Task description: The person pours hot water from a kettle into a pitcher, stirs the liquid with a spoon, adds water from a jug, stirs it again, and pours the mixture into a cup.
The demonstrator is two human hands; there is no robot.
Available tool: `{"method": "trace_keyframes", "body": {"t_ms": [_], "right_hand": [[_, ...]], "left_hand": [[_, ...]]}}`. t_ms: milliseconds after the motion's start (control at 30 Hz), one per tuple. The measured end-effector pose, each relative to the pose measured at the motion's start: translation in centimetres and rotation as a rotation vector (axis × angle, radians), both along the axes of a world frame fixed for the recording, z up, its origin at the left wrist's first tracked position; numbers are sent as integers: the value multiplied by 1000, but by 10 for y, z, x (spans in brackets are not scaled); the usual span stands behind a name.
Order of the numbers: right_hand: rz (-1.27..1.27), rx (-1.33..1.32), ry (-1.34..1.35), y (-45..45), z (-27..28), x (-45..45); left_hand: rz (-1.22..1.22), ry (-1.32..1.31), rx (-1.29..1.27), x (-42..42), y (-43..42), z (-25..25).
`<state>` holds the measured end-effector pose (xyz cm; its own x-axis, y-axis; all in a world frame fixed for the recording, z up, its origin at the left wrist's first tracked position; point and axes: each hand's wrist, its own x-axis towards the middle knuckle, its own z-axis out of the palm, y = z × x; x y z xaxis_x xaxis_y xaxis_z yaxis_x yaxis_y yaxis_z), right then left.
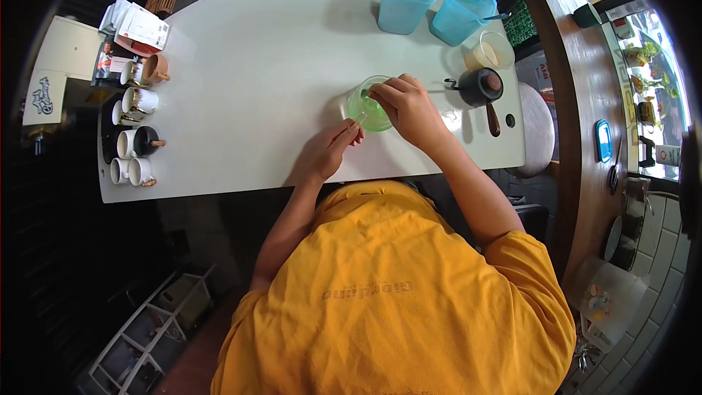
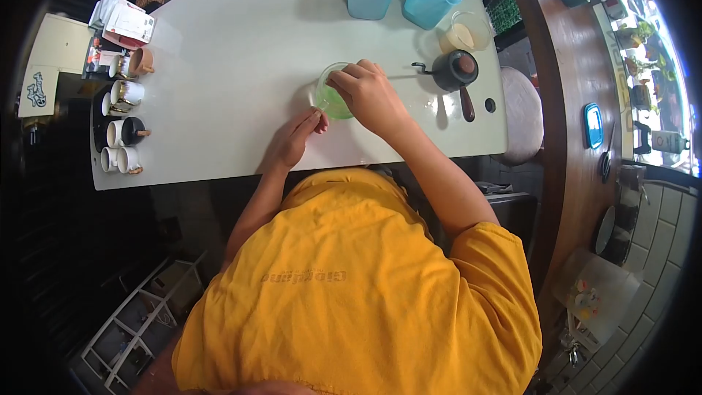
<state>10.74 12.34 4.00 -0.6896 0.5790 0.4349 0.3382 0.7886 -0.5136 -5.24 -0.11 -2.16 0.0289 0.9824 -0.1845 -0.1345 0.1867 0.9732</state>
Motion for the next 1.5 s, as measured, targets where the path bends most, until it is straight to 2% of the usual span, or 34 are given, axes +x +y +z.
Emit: {"method": "trace_keyframes", "body": {"t_ms": [100,433,633,733,833,1033,1133,1200,1333,1433,1500], "right_hand": [[62,-105,-24,-2,6,2],[254,-102,-136,16,16,4],[193,84,-68,16,11,1],[166,185,-176,15,16,6],[200,164,-241,14,22,9],[213,-135,-166,17,10,0],[164,-110,-52,15,7,-6],[151,49,-97,15,11,-6],[167,188,-184,12,13,1],[179,146,-241,11,14,2],[199,-118,-133,15,8,1]], "left_hand": [[-5,71,-8,-1,0,5],[-25,60,11,-2,0,4],[-23,74,12,-3,0,1],[-28,93,13,-2,-1,2],[-15,66,23,-1,-1,2],[-14,57,24,-1,-1,0],[-14,40,28,-1,-1,-1],[-15,57,31,-2,0,-2],[-21,40,42,-1,-1,-1],[-12,53,43,-1,-1,-2],[-27,49,42,-1,-1,-2]]}}
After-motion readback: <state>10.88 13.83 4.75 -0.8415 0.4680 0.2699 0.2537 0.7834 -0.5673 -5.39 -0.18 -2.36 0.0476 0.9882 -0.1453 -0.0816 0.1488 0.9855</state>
